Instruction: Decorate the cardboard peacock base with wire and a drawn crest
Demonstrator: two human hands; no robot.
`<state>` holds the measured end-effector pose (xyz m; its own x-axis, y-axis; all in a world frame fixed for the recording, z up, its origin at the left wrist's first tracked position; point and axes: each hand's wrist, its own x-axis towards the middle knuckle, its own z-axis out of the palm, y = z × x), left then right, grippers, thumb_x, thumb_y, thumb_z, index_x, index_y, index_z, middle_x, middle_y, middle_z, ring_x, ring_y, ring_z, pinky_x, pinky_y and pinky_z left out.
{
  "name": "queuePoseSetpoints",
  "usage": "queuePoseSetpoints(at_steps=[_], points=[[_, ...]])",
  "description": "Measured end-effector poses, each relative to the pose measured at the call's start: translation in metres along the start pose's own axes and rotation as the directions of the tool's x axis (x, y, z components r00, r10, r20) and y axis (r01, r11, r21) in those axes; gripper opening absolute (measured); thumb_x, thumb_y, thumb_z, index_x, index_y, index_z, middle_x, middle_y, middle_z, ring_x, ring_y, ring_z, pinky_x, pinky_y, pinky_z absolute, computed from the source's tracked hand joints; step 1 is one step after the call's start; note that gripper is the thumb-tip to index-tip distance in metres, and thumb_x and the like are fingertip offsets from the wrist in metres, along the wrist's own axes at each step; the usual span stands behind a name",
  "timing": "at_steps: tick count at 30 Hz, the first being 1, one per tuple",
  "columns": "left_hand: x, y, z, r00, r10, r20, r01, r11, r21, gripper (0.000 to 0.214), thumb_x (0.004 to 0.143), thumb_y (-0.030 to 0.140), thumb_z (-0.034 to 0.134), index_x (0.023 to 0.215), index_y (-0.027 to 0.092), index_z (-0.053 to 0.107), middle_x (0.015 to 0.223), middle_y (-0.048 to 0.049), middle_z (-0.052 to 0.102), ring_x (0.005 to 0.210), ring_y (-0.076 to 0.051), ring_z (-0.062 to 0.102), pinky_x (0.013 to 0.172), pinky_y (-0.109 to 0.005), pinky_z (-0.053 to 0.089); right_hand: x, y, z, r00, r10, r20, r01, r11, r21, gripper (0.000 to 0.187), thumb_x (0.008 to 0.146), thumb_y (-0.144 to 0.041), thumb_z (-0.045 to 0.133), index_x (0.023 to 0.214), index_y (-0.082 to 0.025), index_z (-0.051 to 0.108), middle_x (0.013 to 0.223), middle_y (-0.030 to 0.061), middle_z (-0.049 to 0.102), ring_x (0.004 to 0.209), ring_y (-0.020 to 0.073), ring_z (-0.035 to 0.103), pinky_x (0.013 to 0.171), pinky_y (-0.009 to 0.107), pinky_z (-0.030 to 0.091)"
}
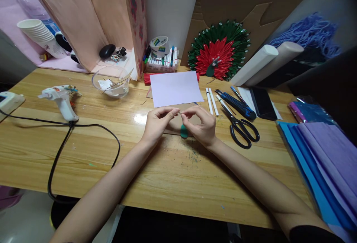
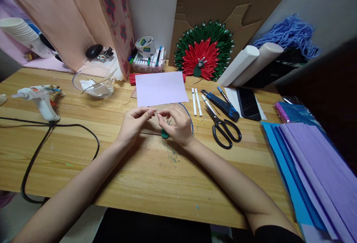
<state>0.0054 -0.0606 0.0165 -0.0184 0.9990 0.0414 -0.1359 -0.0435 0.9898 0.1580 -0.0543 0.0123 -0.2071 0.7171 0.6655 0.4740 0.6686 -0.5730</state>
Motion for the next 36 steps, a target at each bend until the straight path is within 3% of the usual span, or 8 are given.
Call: queuePoseSetpoints(at_steps=[11,20,30,36], points=[[0.0021,0.0001,-0.0022,0.999,0.043,0.004,-0.044,0.998,0.051,0.016,0.070,0.030,0.071,0.079,0.018,0.071,0.085,-0.0039,0.071,0.081,-0.014,0.063,0.078,-0.027,0.048,0.0016,-0.0006,-0.0010,1.000,0.031,-0.003,-0.031,0.999,0.035,0.005,0.080,-0.016,0.059,0.080,-0.021,0.060,0.068,-0.0007,0.059,0.063,0.0133,0.054,0.062,0.030,0.046],[-0.0006,-0.0016,-0.0010,0.989,0.145,-0.014,-0.141,0.979,0.145,0.016,0.074,0.032,0.067,0.078,0.017,0.069,0.080,-0.0033,0.068,0.076,-0.013,0.061,0.072,-0.025,0.047,0.0017,-0.0029,-0.0004,0.998,0.068,0.007,-0.068,0.997,0.046,0.005,0.079,-0.016,0.060,0.082,-0.020,0.060,0.071,-0.0003,0.060,0.064,0.0133,0.055,0.063,0.030,0.046],[-0.0018,0.0009,-0.0002,0.982,0.181,0.048,-0.187,0.958,0.219,0.016,0.080,0.032,0.061,0.079,0.017,0.065,0.078,-0.0020,0.063,0.071,-0.012,0.054,0.066,-0.024,0.042,-0.0001,-0.0020,0.0012,0.996,0.094,0.001,-0.094,0.993,0.072,0.005,0.079,-0.015,0.058,0.080,-0.019,0.060,0.071,0.0002,0.060,0.064,0.0128,0.055,0.063,0.029,0.047],[-0.0046,0.0058,0.0000,0.973,0.224,0.056,-0.230,0.924,0.305,0.015,0.076,0.032,0.064,0.078,0.017,0.066,0.078,-0.0020,0.064,0.068,-0.011,0.053,0.064,-0.024,0.041,0.0007,-0.0022,0.0004,0.998,0.067,0.005,-0.068,0.996,0.055,0.005,0.079,-0.015,0.058,0.080,-0.020,0.060,0.071,-0.0001,0.061,0.064,0.0131,0.055,0.063,0.029,0.046]])
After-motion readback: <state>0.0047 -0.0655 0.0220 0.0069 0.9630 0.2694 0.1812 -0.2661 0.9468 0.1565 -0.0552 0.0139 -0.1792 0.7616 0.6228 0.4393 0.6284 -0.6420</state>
